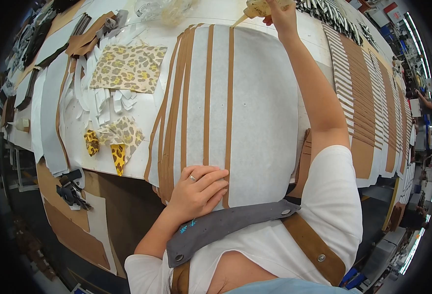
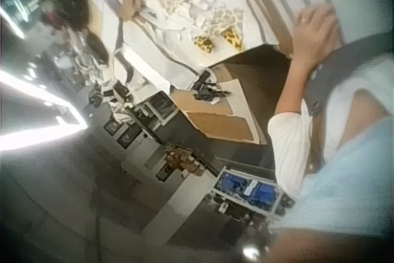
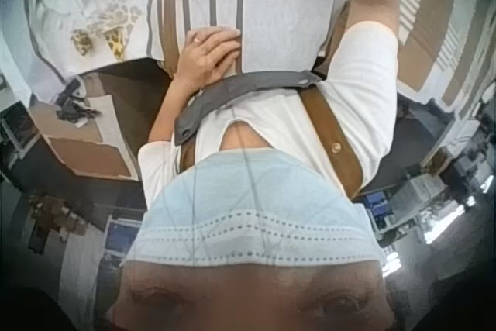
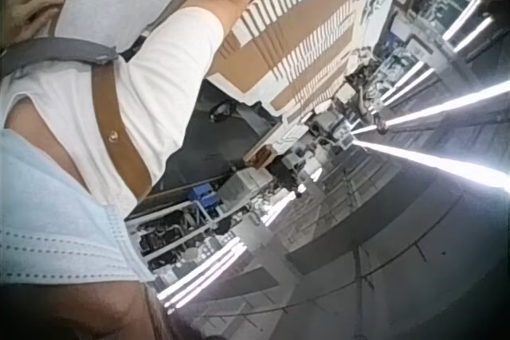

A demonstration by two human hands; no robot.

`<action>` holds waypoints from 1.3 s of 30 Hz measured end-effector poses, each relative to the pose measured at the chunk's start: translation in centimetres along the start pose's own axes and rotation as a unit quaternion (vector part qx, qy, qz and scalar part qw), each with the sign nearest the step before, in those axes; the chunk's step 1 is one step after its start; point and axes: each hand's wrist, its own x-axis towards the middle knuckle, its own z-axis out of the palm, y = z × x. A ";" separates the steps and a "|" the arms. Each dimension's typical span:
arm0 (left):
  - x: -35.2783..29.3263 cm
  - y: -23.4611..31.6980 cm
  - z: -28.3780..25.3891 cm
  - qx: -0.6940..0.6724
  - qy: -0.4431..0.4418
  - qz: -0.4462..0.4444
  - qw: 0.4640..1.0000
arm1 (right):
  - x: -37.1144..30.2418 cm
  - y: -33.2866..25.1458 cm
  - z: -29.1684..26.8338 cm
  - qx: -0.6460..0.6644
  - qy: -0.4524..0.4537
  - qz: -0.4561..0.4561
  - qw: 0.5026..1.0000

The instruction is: Applying glue to leather strips and components and sticking them onto larger templates for assembly.

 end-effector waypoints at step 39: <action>-0.2 -0.2 0.2 0.002 0.003 -0.003 1.000 | -2.0 0.0 -0.9 -0.003 -0.048 0.126 0.991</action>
